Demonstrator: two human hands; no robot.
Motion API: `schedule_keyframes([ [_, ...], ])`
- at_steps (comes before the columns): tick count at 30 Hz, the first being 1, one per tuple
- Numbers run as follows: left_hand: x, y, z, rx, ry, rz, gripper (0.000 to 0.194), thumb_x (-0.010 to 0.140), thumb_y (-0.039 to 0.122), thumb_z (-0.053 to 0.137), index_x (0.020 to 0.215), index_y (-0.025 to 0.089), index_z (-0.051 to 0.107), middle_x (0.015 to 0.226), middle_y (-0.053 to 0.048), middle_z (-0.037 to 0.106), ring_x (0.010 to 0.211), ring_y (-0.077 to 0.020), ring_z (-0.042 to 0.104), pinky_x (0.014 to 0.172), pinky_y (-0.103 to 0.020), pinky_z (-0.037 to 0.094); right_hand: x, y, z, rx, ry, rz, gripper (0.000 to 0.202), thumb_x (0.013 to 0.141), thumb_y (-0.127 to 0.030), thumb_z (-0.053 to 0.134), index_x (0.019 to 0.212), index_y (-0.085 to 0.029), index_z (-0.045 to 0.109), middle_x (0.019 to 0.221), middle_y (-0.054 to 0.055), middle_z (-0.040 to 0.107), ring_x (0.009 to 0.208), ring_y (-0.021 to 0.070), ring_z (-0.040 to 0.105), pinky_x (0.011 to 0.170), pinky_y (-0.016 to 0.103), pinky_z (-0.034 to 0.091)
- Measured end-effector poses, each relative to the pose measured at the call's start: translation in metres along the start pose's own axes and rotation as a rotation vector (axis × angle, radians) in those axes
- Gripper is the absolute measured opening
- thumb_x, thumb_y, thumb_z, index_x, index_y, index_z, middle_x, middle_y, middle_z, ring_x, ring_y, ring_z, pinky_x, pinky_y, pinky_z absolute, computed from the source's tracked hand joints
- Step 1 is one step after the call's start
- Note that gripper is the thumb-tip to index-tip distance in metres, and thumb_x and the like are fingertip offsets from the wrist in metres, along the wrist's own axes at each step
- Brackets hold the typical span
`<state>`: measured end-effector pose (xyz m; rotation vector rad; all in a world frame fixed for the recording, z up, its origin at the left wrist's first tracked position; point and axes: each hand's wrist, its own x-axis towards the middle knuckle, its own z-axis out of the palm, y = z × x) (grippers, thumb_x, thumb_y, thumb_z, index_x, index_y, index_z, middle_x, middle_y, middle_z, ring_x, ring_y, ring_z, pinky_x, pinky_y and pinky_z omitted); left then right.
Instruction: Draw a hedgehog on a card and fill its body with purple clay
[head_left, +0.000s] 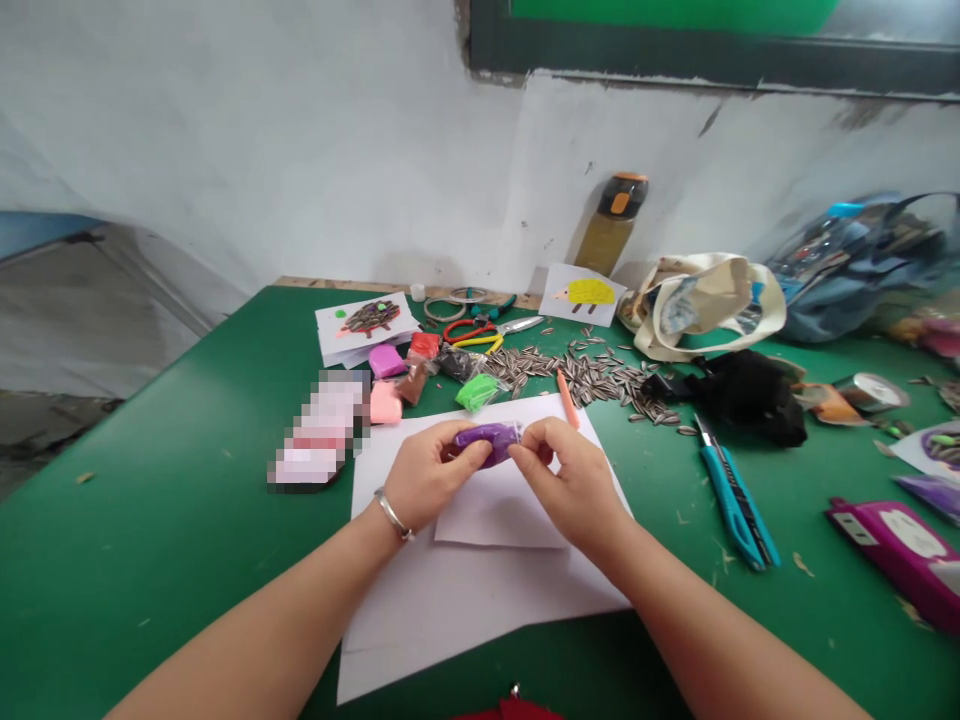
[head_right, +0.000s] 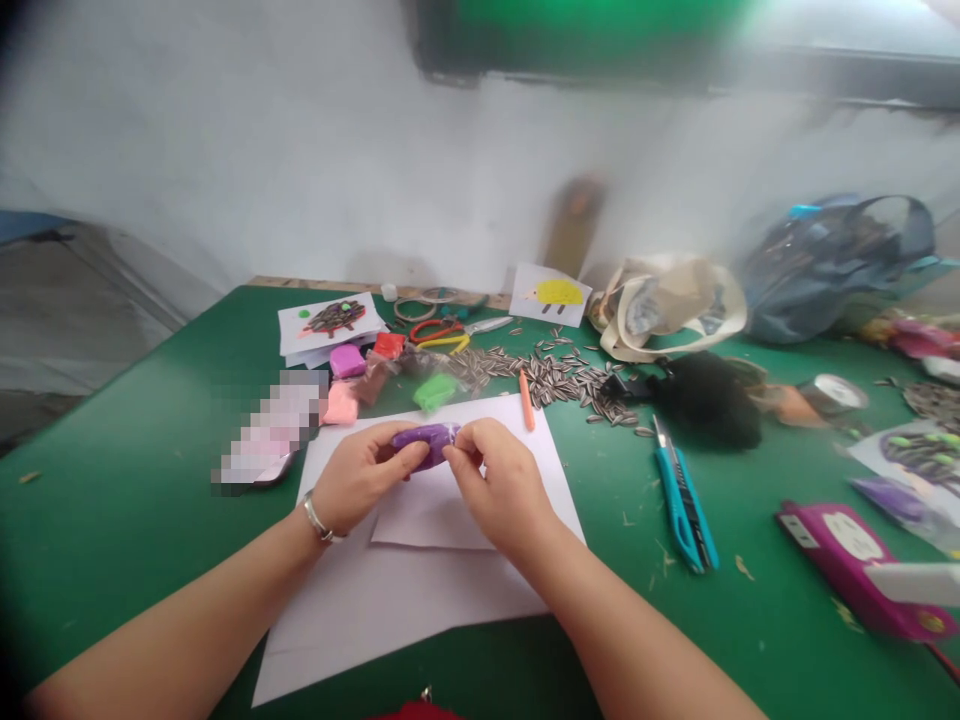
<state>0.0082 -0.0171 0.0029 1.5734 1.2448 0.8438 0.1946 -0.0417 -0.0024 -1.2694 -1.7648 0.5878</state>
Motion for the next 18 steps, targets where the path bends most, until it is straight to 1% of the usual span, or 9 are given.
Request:
schedule_keyframes([
  [2, 0.0, 0.001, -0.001, -0.062, -0.061, -0.012, 0.035, 0.076, 0.042, 0.068, 0.1, 0.016, 0.071, 0.086, -0.005, 0.071, 0.07, -0.0177, 0.063, 0.06, -0.028, 0.052, 0.0, 0.0, -0.001, 0.026, -0.011, 0.019, 0.013, 0.087, -0.021, 0.054, 0.075, -0.022, 0.05, 0.07, -0.002, 0.053, 0.064, 0.0123, 0.049, 0.059, 0.025, 0.039],
  [4, 0.0, 0.002, -0.002, -0.063, -0.097, -0.027, 0.036, 0.073, 0.042, 0.071, 0.1, 0.017, 0.07, 0.081, -0.003, 0.07, 0.066, -0.0164, 0.061, 0.059, -0.027, 0.051, 0.0, 0.001, -0.002, 0.045, -0.029, 0.031, 0.011, 0.087, -0.021, 0.055, 0.077, -0.022, 0.051, 0.072, -0.002, 0.055, 0.065, 0.0125, 0.05, 0.059, 0.024, 0.04],
  [9, 0.0, 0.004, -0.002, 0.063, -0.09, -0.01, 0.03, 0.075, 0.042, 0.07, 0.094, 0.02, 0.071, 0.076, -0.001, 0.068, 0.065, -0.0161, 0.06, 0.057, -0.025, 0.048, 0.0, -0.001, -0.001, 0.027, -0.045, 0.011, 0.01, 0.086, -0.021, 0.055, 0.077, -0.021, 0.052, 0.073, -0.001, 0.057, 0.066, 0.0126, 0.051, 0.058, 0.024, 0.041],
  [12, 0.0, 0.003, -0.002, 0.096, -0.054, 0.007, 0.029, 0.076, 0.043, 0.068, 0.093, 0.019, 0.071, 0.075, -0.001, 0.068, 0.065, -0.0163, 0.06, 0.057, -0.025, 0.047, -0.002, -0.005, 0.001, -0.007, -0.04, -0.053, 0.012, 0.088, -0.021, 0.054, 0.076, -0.021, 0.051, 0.073, 0.0, 0.057, 0.065, 0.0127, 0.051, 0.058, 0.024, 0.04],
  [14, 0.0, 0.002, -0.002, 0.082, -0.052, 0.017, 0.029, 0.076, 0.042, 0.068, 0.095, 0.019, 0.07, 0.072, -0.001, 0.067, 0.064, -0.0161, 0.06, 0.056, -0.025, 0.047, -0.004, -0.009, 0.002, -0.034, -0.041, -0.113, 0.013, 0.089, -0.021, 0.053, 0.076, -0.021, 0.051, 0.073, 0.0, 0.057, 0.067, 0.0134, 0.051, 0.06, 0.025, 0.04],
  [18, 0.002, 0.002, -0.004, -0.061, -0.15, 0.002, 0.032, 0.075, 0.04, 0.069, 0.096, 0.017, 0.068, 0.069, 0.0, 0.065, 0.06, -0.014, 0.057, 0.057, -0.025, 0.048, -0.006, -0.014, 0.0, -0.043, -0.065, -0.175, 0.012, 0.091, -0.021, 0.052, 0.08, -0.021, 0.056, 0.074, 0.001, 0.057, 0.069, 0.0147, 0.053, 0.064, 0.027, 0.042],
])
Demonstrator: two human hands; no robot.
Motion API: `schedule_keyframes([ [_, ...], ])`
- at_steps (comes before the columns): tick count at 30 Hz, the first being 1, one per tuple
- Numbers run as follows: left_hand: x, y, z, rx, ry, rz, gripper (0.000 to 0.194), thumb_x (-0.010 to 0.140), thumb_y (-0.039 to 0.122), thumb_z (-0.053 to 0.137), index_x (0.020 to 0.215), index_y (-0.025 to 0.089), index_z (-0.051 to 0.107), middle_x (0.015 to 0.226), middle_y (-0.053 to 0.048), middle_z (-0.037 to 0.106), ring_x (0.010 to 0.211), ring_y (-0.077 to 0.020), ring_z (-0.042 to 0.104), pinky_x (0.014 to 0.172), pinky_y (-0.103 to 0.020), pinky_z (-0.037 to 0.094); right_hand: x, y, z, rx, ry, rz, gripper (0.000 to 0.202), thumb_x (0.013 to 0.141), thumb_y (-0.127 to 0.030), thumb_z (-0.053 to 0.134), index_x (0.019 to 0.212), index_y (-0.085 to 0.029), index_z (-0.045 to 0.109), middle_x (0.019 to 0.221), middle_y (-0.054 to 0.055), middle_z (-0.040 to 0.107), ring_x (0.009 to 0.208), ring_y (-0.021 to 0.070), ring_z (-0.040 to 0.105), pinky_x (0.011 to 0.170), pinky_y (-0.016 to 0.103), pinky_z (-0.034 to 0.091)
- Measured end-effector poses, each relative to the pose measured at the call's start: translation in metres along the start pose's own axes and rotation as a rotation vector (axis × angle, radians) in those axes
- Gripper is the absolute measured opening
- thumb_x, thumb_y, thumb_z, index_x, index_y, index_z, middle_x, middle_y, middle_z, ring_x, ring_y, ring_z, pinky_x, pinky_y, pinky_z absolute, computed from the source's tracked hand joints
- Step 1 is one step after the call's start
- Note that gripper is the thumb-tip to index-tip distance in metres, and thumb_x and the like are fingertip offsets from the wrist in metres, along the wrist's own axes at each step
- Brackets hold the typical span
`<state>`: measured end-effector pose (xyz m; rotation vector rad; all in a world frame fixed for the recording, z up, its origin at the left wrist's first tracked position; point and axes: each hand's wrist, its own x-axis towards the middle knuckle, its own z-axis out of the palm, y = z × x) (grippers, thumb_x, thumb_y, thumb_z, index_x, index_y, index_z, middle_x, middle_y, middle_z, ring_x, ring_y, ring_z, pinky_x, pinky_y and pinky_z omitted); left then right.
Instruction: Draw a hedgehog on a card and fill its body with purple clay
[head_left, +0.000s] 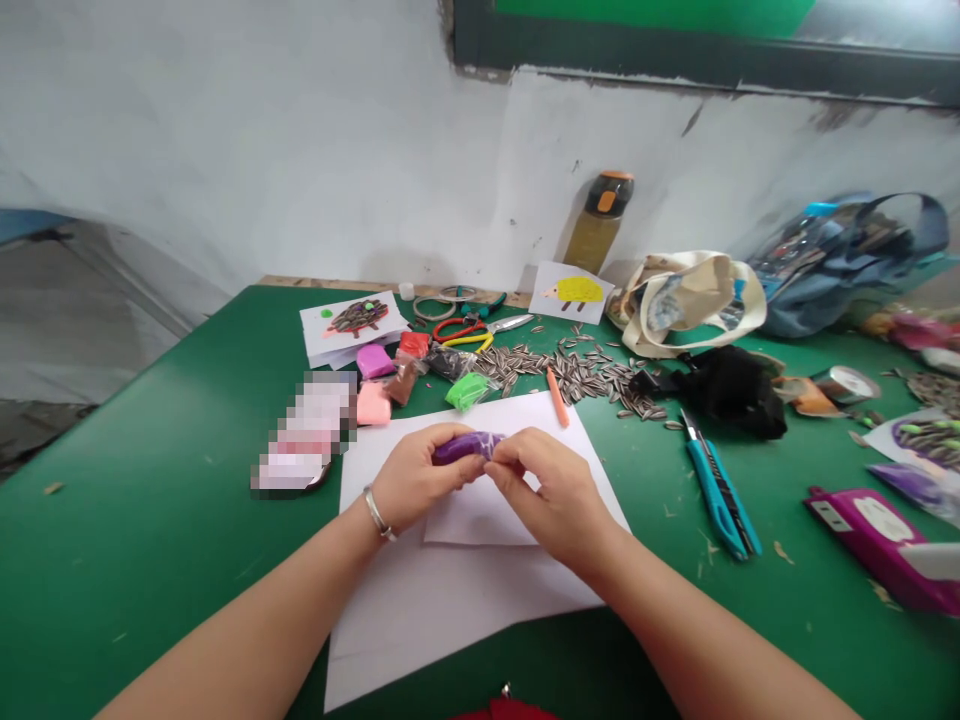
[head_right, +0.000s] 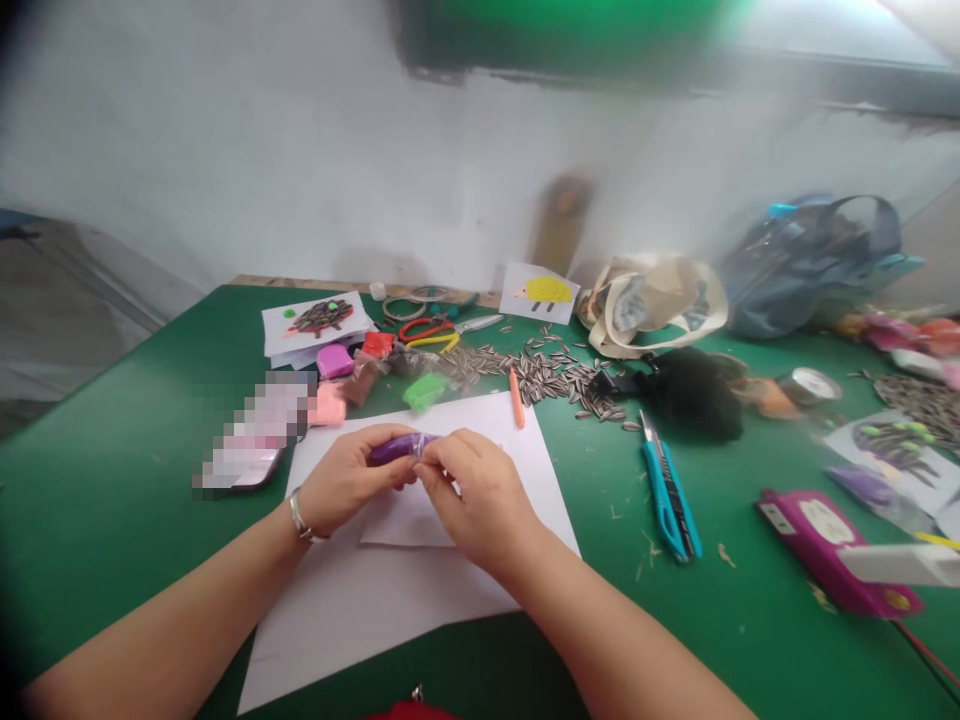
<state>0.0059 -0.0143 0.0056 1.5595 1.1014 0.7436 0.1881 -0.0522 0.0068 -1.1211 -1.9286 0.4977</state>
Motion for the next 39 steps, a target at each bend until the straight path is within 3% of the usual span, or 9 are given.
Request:
schedule_keyframes([
  [4, 0.001, 0.004, 0.0, -0.091, -0.016, -0.04, 0.032, 0.075, 0.041, 0.07, 0.093, 0.014, 0.068, 0.069, -0.001, 0.063, 0.06, -0.0126, 0.055, 0.057, -0.024, 0.046, 0.001, 0.001, -0.006, 0.056, -0.035, -0.012, 0.012, 0.092, -0.02, 0.051, 0.09, -0.021, 0.063, 0.082, 0.003, 0.064, 0.078, 0.0158, 0.059, 0.071, 0.029, 0.047],
  [15, -0.003, 0.008, -0.006, -0.141, -0.066, -0.059, 0.029, 0.077, 0.04, 0.069, 0.082, 0.012, 0.068, 0.067, -0.002, 0.062, 0.058, -0.0121, 0.054, 0.054, -0.024, 0.043, 0.006, 0.008, -0.015, 0.196, 0.103, 0.15, 0.021, 0.087, -0.013, 0.054, 0.097, -0.024, 0.067, 0.09, 0.002, 0.068, 0.08, 0.0142, 0.062, 0.07, 0.027, 0.051],
  [20, -0.003, 0.009, -0.006, -0.152, -0.083, -0.062, 0.031, 0.076, 0.041, 0.07, 0.079, 0.011, 0.066, 0.064, -0.002, 0.061, 0.056, -0.0114, 0.053, 0.052, -0.023, 0.042, 0.007, 0.01, -0.019, 0.146, 0.015, 0.069, 0.026, 0.084, -0.011, 0.058, 0.105, -0.023, 0.066, 0.095, 0.003, 0.064, 0.068, 0.0108, 0.059, 0.065, 0.026, 0.051],
  [25, -0.004, 0.007, -0.006, -0.178, -0.104, -0.053, 0.033, 0.077, 0.043, 0.069, 0.081, 0.01, 0.066, 0.063, -0.002, 0.06, 0.055, -0.011, 0.052, 0.051, -0.023, 0.041, 0.005, 0.009, -0.021, 0.06, 0.011, 0.001, 0.019, 0.083, -0.01, 0.06, 0.098, -0.021, 0.063, 0.09, 0.002, 0.061, 0.071, 0.012, 0.056, 0.067, 0.027, 0.05],
  [32, -0.003, 0.004, -0.005, -0.259, -0.121, -0.122, 0.034, 0.074, 0.043, 0.074, 0.079, 0.011, 0.065, 0.064, -0.002, 0.063, 0.055, -0.011, 0.056, 0.052, -0.022, 0.044, 0.004, 0.01, -0.023, 0.075, -0.082, 0.009, 0.032, 0.083, -0.008, 0.055, 0.112, -0.022, 0.062, 0.097, 0.003, 0.063, 0.075, 0.0115, 0.058, 0.071, 0.026, 0.049],
  [36, -0.002, 0.003, -0.002, -0.319, -0.143, -0.215, 0.034, 0.074, 0.041, 0.075, 0.087, 0.011, 0.066, 0.071, -0.005, 0.068, 0.061, -0.014, 0.063, 0.056, -0.024, 0.048, 0.004, 0.012, -0.021, 0.07, -0.118, 0.039, 0.031, 0.083, -0.009, 0.056, 0.11, -0.021, 0.063, 0.097, 0.003, 0.065, 0.074, 0.0113, 0.059, 0.071, 0.025, 0.049],
  [39, -0.001, 0.001, -0.003, -0.32, -0.107, -0.199, 0.035, 0.075, 0.04, 0.075, 0.093, 0.012, 0.067, 0.075, -0.005, 0.069, 0.063, -0.0143, 0.064, 0.058, -0.025, 0.051, 0.005, 0.014, -0.02, 0.065, -0.118, 0.049, 0.028, 0.084, -0.012, 0.057, 0.11, -0.021, 0.064, 0.096, 0.003, 0.065, 0.073, 0.0117, 0.059, 0.069, 0.025, 0.049],
])
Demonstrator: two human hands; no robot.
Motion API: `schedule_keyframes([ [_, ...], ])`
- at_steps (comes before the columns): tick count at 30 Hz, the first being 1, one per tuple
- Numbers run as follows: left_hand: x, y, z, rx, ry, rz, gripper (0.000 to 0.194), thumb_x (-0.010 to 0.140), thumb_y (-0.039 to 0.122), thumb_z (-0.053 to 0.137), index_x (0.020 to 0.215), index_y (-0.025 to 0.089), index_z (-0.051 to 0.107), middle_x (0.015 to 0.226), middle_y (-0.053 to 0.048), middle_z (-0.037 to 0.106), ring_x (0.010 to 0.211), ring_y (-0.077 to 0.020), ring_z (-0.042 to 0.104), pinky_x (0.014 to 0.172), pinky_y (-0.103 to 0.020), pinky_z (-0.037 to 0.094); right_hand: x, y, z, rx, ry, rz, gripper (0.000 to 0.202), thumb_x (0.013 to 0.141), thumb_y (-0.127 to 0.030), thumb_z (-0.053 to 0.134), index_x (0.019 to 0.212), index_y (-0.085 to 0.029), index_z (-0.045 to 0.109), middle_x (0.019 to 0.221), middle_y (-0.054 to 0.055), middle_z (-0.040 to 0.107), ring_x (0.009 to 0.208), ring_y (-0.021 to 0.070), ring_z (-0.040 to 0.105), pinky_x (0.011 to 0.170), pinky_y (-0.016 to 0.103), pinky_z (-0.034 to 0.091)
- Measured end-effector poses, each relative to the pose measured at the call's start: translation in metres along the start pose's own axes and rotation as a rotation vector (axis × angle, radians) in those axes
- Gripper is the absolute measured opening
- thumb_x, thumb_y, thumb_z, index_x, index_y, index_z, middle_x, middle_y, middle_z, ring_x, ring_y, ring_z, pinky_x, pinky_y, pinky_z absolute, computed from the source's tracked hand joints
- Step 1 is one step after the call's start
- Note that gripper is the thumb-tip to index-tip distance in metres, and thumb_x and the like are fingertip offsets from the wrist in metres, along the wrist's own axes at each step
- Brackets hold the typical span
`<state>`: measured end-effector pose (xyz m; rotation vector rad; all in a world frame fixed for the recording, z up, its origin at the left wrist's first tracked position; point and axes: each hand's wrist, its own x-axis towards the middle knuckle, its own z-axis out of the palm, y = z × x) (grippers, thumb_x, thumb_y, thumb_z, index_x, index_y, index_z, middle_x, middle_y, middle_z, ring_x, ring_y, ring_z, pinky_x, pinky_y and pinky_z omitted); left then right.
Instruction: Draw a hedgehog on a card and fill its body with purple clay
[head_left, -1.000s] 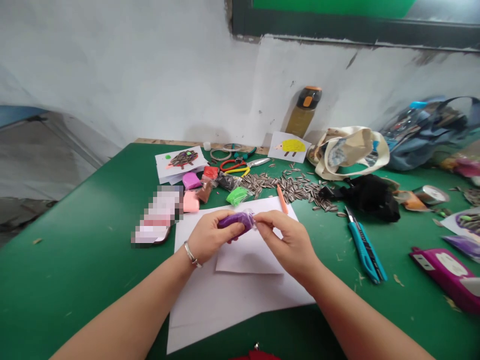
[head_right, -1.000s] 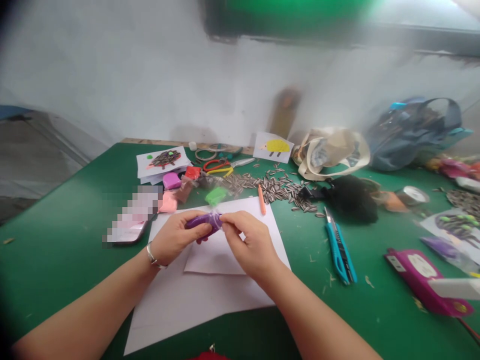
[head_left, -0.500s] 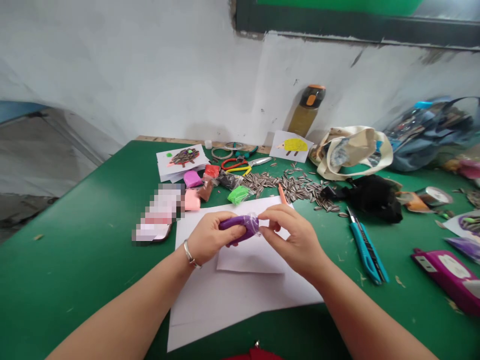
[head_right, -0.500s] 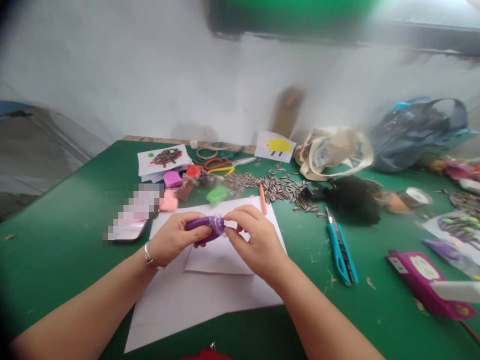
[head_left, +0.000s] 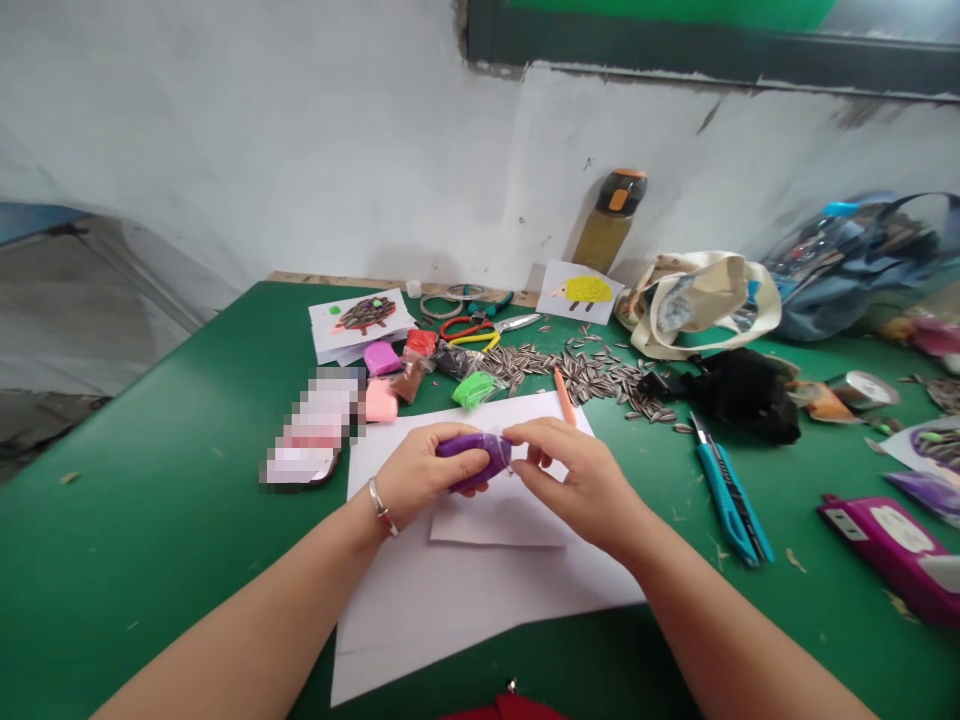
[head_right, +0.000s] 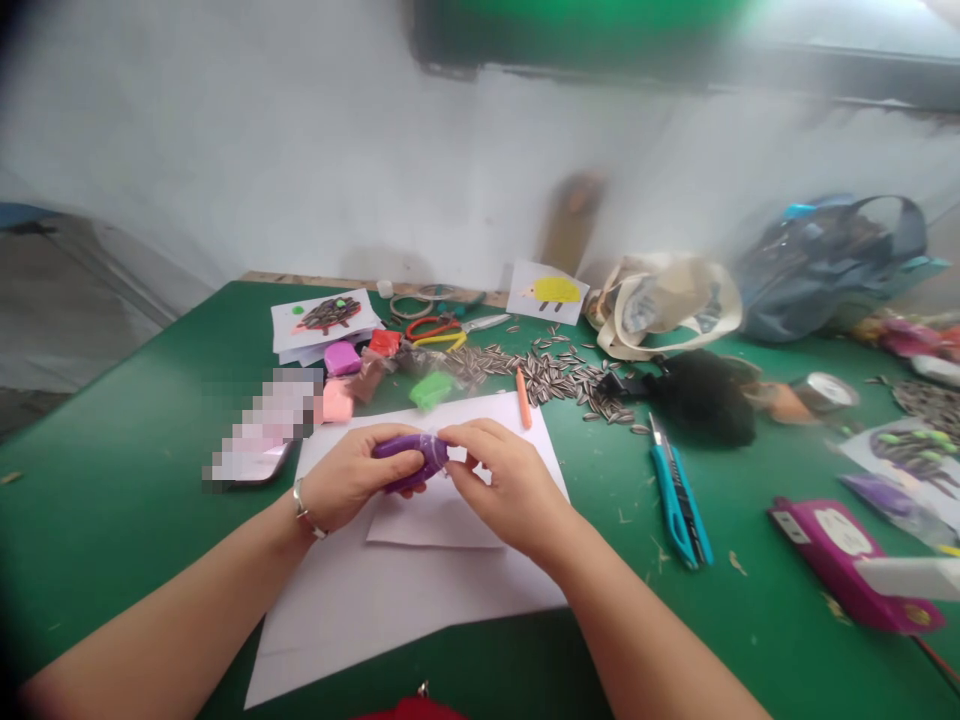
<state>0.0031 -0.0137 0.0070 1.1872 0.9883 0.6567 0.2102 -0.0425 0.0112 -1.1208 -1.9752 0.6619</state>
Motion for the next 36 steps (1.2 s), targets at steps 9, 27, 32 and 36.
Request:
schedule_keyframes([
  [9, 0.007, 0.0, -0.028, 0.553, 0.545, 0.176, 0.038, 0.079, 0.046, 0.065, 0.106, 0.02, 0.071, 0.094, -0.005, 0.073, 0.086, -0.0239, 0.068, 0.079, -0.036, 0.054, 0.004, 0.053, -0.029, -0.322, 0.276, 0.382, 0.022, 0.085, -0.029, 0.056, 0.102, -0.023, 0.067, 0.087, 0.002, 0.066, 0.061, 0.0136, 0.055, 0.062, 0.028, 0.044],
  [27, 0.024, -0.023, -0.038, 1.297, 0.302, 0.412, 0.048, 0.09, 0.034, 0.049, 0.13, 0.01, 0.055, 0.123, -0.016, 0.064, 0.116, -0.031, 0.056, 0.103, -0.049, 0.041, 0.009, 0.077, -0.018, -0.771, -0.014, 0.481, 0.023, 0.09, -0.016, 0.041, 0.088, -0.017, 0.064, 0.09, 0.01, 0.058, 0.079, 0.0199, 0.055, 0.064, 0.029, 0.034],
  [32, 0.016, -0.015, -0.032, 1.153, 0.484, 0.599, 0.046, 0.086, 0.04, 0.057, 0.125, 0.015, 0.061, 0.128, -0.014, 0.061, 0.129, -0.034, 0.045, 0.11, -0.054, 0.031, 0.007, 0.081, -0.025, -0.595, 0.124, 0.448, 0.019, 0.089, -0.023, 0.042, 0.084, -0.019, 0.06, 0.088, 0.008, 0.058, 0.084, 0.0214, 0.054, 0.069, 0.031, 0.038],
  [36, -0.001, -0.005, -0.016, 0.895, 0.525, 0.676, 0.034, 0.09, 0.039, 0.055, 0.115, 0.02, 0.067, 0.118, -0.009, 0.068, 0.115, -0.0273, 0.059, 0.106, -0.044, 0.04, 0.007, 0.067, -0.031, -0.43, 0.251, 0.431, 0.015, 0.089, -0.028, 0.045, 0.09, -0.02, 0.057, 0.093, 0.007, 0.06, 0.087, 0.0222, 0.055, 0.071, 0.032, 0.04],
])
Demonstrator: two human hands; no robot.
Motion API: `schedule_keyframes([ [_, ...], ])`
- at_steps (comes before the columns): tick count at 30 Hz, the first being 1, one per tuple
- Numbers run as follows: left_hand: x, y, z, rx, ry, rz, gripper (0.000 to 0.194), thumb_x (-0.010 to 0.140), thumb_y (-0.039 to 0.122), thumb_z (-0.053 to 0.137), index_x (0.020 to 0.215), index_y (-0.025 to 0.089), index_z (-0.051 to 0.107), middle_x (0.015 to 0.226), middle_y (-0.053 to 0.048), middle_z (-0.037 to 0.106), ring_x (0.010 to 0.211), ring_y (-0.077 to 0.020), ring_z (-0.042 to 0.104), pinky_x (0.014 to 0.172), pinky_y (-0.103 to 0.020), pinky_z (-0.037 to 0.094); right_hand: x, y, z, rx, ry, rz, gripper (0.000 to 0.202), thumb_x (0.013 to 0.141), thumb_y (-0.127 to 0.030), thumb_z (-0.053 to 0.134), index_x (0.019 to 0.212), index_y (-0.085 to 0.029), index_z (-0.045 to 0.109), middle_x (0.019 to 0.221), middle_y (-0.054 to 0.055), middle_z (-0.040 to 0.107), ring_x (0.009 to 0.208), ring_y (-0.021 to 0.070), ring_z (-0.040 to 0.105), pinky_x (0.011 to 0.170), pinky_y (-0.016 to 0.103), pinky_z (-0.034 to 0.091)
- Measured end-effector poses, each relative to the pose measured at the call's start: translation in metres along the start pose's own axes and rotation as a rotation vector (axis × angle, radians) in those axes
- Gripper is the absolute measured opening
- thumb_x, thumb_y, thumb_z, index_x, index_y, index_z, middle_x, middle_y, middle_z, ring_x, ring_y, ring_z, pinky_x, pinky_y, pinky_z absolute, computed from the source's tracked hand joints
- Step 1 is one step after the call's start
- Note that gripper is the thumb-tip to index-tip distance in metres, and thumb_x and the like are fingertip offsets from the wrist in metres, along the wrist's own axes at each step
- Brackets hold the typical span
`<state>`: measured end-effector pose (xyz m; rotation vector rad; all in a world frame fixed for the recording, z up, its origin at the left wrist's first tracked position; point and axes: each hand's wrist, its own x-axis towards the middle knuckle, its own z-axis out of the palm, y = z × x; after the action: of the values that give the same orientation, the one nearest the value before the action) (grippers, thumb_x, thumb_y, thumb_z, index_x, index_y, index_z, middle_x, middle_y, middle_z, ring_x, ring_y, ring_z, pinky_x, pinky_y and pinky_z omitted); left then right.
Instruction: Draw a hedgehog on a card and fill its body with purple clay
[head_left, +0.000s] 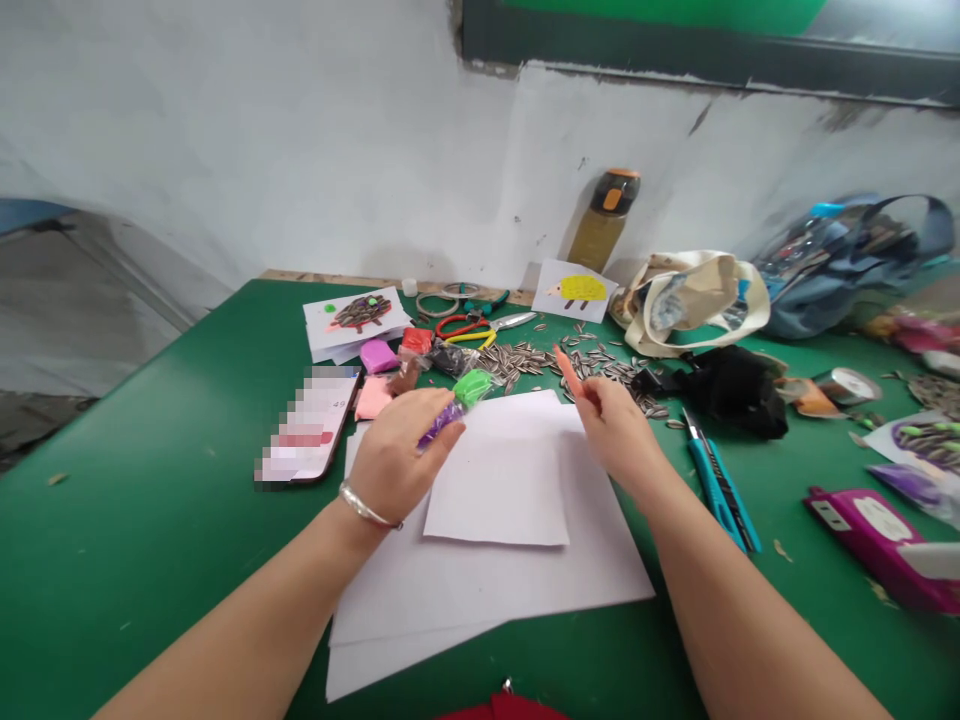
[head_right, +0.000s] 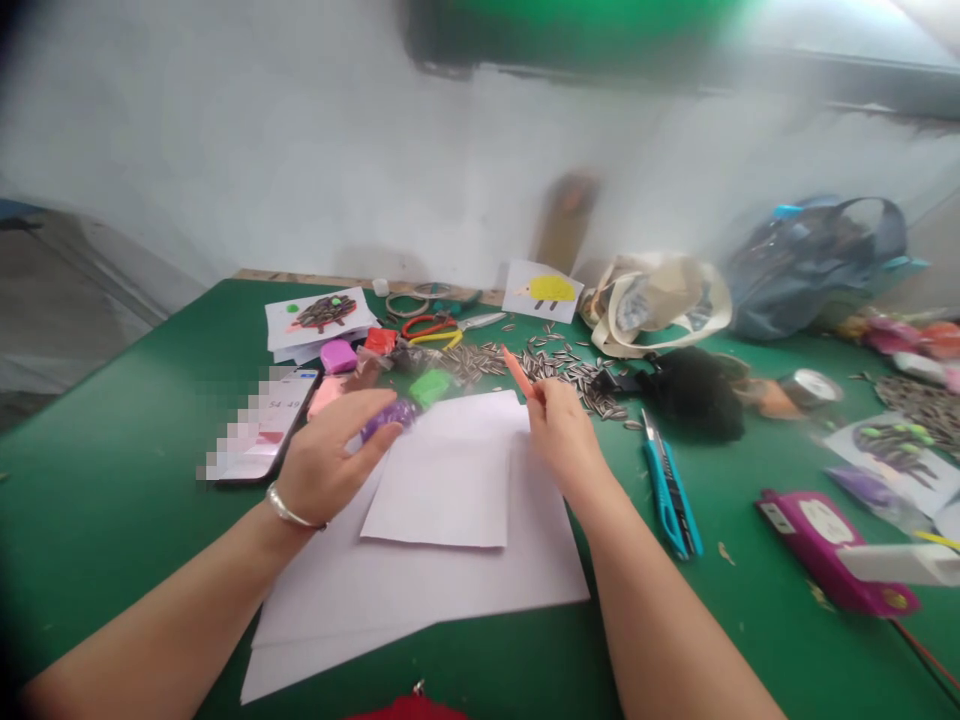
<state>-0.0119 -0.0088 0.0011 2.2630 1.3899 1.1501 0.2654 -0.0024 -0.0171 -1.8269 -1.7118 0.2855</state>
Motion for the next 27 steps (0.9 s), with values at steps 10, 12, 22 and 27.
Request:
schedule_keyframes([
  [10, 0.0, 0.02, 0.002, -0.779, -0.323, -0.486, 0.038, 0.077, 0.046, 0.072, 0.101, 0.016, 0.073, 0.112, -0.011, 0.069, 0.082, -0.0188, 0.066, 0.078, -0.033, 0.054, -0.046, -0.071, -0.001, 0.307, -0.368, -0.247, 0.015, 0.098, -0.029, 0.038, 0.101, -0.022, 0.051, 0.085, 0.001, 0.06, 0.071, 0.0149, 0.053, 0.063, 0.027, 0.041],
  [12, 0.001, 0.022, 0.003, -0.826, -0.31, -0.544, 0.03, 0.075, 0.044, 0.074, 0.084, 0.016, 0.076, 0.105, -0.01, 0.07, 0.07, -0.014, 0.062, 0.07, -0.03, 0.053, -0.049, -0.076, 0.003, 0.38, -0.395, -0.274, 0.013, 0.098, -0.028, 0.039, 0.099, -0.022, 0.051, 0.088, 0.002, 0.061, 0.074, 0.0148, 0.054, 0.065, 0.028, 0.042],
  [22, -0.002, 0.033, 0.006, -1.232, -0.456, -0.704, 0.034, 0.076, 0.049, 0.074, 0.082, 0.016, 0.077, 0.084, -0.01, 0.071, 0.071, -0.0162, 0.061, 0.064, -0.026, 0.049, -0.051, -0.072, 0.019, 0.611, -0.385, -0.311, 0.074, 0.079, -0.036, 0.072, 0.143, -0.032, 0.036, 0.131, 0.01, 0.053, 0.109, 0.0237, 0.056, 0.093, 0.044, 0.049],
  [27, -0.007, 0.04, 0.007, -1.323, -0.607, -0.618, 0.04, 0.086, 0.052, 0.062, 0.094, 0.016, 0.077, 0.095, -0.012, 0.072, 0.09, -0.0228, 0.065, 0.079, -0.031, 0.051, -0.044, -0.075, 0.011, 0.877, -0.516, -0.285, 0.052, 0.08, -0.039, 0.071, 0.13, -0.031, 0.056, 0.121, 0.005, 0.06, 0.113, 0.0223, 0.056, 0.098, 0.041, 0.047],
])
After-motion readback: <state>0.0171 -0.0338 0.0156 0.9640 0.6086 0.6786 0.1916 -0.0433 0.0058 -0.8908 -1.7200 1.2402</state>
